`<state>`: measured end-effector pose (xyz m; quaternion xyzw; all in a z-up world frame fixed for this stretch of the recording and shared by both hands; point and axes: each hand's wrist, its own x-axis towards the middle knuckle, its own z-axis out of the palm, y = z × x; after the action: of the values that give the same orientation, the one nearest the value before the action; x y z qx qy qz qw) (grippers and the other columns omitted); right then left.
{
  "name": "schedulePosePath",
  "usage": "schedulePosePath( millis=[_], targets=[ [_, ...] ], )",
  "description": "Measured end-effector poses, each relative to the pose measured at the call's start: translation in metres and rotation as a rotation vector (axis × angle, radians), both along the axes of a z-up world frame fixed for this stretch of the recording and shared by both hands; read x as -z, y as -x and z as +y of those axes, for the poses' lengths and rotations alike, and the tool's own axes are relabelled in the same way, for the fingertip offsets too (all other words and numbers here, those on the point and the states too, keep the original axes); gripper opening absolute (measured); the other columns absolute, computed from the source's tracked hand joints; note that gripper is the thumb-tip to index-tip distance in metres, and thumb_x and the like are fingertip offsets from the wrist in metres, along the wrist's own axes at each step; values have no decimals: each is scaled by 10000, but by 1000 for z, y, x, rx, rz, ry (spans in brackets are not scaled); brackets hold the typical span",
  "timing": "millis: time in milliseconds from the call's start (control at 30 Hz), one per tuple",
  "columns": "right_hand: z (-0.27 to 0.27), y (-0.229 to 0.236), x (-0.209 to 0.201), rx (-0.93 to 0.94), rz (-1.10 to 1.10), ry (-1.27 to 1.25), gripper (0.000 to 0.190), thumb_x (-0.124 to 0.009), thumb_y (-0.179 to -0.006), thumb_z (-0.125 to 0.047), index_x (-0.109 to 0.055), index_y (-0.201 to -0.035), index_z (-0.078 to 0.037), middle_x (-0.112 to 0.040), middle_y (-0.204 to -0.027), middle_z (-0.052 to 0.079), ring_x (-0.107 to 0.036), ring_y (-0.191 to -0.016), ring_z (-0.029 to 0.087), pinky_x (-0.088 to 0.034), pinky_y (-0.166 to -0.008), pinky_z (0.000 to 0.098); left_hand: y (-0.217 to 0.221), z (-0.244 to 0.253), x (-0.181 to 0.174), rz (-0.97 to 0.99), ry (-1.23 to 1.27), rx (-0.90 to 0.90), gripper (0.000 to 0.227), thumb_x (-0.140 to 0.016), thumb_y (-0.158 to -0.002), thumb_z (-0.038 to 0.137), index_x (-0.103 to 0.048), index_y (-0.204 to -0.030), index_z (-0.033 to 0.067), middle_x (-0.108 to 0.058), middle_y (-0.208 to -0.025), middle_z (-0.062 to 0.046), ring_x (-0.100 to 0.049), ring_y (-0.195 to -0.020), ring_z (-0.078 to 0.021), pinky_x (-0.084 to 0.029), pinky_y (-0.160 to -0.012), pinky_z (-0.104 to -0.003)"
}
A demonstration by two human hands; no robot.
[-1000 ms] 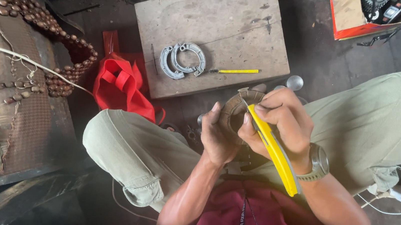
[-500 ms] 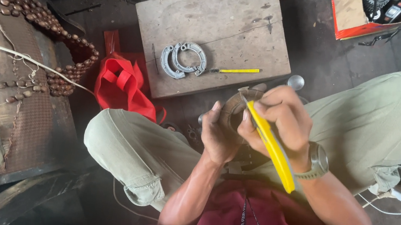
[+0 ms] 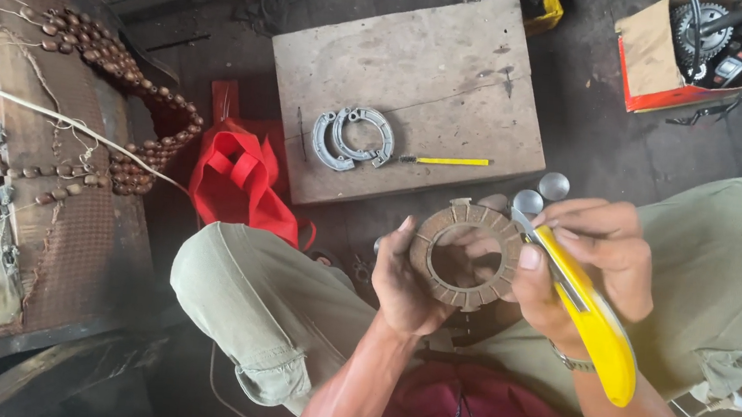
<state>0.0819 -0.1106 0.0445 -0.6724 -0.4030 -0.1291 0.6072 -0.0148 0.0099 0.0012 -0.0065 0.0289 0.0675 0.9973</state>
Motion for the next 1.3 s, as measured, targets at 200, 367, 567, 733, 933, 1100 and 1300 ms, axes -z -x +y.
schedulePosePath(
  millis=[200,367,567,733,933,1100,1300],
  targets=[
    [6,-5,-1,59,19,58,270,-636,-1007,51,-438,-1181,-4,-563,-1167,203,-634,-1041,289,-550,-955,389,-5,2,29,145,-106,-84,698,-418,-1013,486,-524,-1330,-127,-602,-1300,-267,-595,-1201,-325,-512,-905,-387],
    [20,-22,19,102,87,31,198,-652,-1110,-104,-491,-1186,-18,-538,-975,136,-657,-832,220,-548,-789,330,-17,1,47,380,-390,-192,718,-317,-974,542,-586,-1235,-70,-633,-1228,-280,-620,-1190,-443,-549,-819,-515],
    [14,-27,29,93,202,117,207,-608,-1141,-163,-485,-1239,-29,-530,-978,135,-648,-890,240,-526,-815,327,-32,-14,48,431,-407,-277,693,-290,-1023,468,-558,-1277,-119,-614,-1254,-341,-565,-1204,-529,-520,-848,-642],
    [11,-31,23,57,182,116,166,-627,-1125,-113,-579,-1232,4,-584,-1003,152,-683,-947,312,-547,-848,374,-24,-8,13,1095,-1084,-128,822,-405,-935,666,-510,-1426,15,-491,-1470,-267,-397,-1419,-417,-162,-1235,-539],
    [6,-37,27,0,137,68,216,-649,-1105,-77,-614,-1311,-25,-656,-1194,166,-690,-1163,344,-562,-988,421,-26,-1,-3,156,-621,-286,487,-341,-1123,301,-515,-1302,-117,-685,-1053,-242,-632,-846,-275,-536,-781,-350],
    [-1,-49,27,-80,75,33,316,-687,-1075,-46,-616,-1383,-34,-663,-1288,186,-678,-1223,352,-568,-1011,422,-30,-2,-13,447,-1090,-348,313,-610,-1006,246,-642,-1225,25,-709,-853,-193,-729,-666,-261,-640,-529,-403],
    [-6,-55,30,-101,-4,43,359,-697,-1064,-28,-622,-1414,-40,-678,-1320,204,-680,-1210,370,-578,-990,434,-49,-5,3,686,-888,-341,418,-563,-1031,389,-598,-740,92,-616,-602,-150,-556,-394,-185,-488,-324,-315]
  ],
)
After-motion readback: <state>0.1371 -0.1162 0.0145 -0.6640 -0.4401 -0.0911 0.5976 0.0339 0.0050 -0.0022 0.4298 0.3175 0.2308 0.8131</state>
